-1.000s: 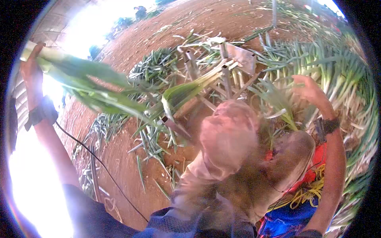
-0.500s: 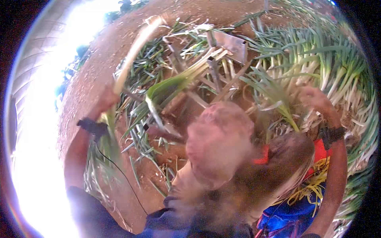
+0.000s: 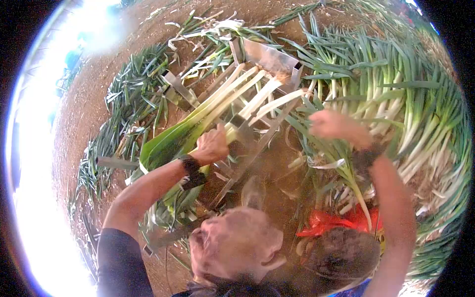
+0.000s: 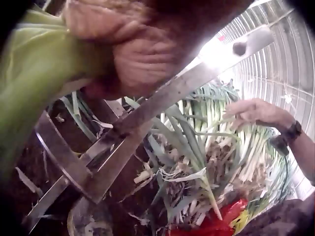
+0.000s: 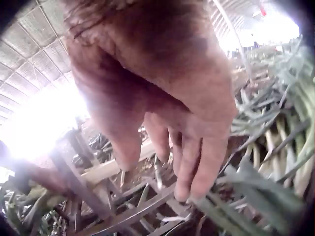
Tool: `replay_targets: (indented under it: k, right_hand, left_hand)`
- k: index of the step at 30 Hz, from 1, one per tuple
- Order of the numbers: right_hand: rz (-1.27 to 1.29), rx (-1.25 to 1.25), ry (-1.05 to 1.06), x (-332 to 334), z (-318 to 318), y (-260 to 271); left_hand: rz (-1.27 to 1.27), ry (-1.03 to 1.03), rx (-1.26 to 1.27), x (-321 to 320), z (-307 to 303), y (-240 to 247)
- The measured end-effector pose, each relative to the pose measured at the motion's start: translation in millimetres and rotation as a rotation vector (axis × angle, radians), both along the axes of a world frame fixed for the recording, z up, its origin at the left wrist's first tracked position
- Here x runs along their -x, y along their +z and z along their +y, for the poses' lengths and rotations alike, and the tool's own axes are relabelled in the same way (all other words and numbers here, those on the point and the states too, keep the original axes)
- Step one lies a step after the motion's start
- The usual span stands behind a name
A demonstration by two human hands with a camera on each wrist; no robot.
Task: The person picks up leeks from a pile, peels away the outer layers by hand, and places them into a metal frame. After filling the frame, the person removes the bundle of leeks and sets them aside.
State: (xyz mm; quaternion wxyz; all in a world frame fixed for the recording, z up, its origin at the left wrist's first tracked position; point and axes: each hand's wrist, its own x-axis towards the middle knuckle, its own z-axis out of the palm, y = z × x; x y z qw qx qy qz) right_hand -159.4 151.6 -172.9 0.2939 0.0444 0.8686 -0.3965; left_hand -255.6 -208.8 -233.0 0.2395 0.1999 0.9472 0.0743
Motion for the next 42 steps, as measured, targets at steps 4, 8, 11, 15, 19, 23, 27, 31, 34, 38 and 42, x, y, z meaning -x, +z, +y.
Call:
replay_targets:
  k: [4, 8, 11, 15, 19, 23, 27, 31, 34, 38, 42]
  right_hand:
    - [-0.216, 0.119, -0.005, 53, -77, -64]
    - [-0.032, 0.523, -0.302, 64, -125, -122]
    - [0.228, 0.642, -0.542, 91, -149, -168]
    - [0.475, 0.283, -0.567, 117, -180, -146]
    - [0.546, 0.327, -0.615, 129, -183, -150]
    - [0.303, 0.429, -0.732, 125, -162, -153]
    - [0.349, 0.364, -0.669, 145, -138, -172]
    - [0.101, 0.702, -0.671, 152, -139, -180]
    - [0.105, 0.809, -0.674, 150, -149, -190]
    - [0.156, 0.880, -0.941, 139, -185, -179]
    - [0.220, 0.607, -0.521, 162, -166, -230]
  left_hand:
    - [0.173, 0.081, -0.093, 20, 23, -36]
    - [0.155, 0.164, -0.076, 26, 7, -47]
    - [0.169, 0.160, -0.132, 28, 2, -54]
    - [0.119, 0.185, -0.254, 23, -1, -43]
    - [0.193, 0.162, -0.211, 17, -6, -51]
    - [0.359, -0.081, -0.109, -8, -4, -49]
    - [0.404, -0.207, -0.095, -19, -11, -41]
    - [0.580, -0.310, -0.003, -3, -5, -67]
    - [0.660, -0.308, -0.023, 5, 9, -90]
    - [0.724, -0.335, -0.049, 4, 1, -112]
    - [0.827, -0.325, -0.058, 22, -7, -118]
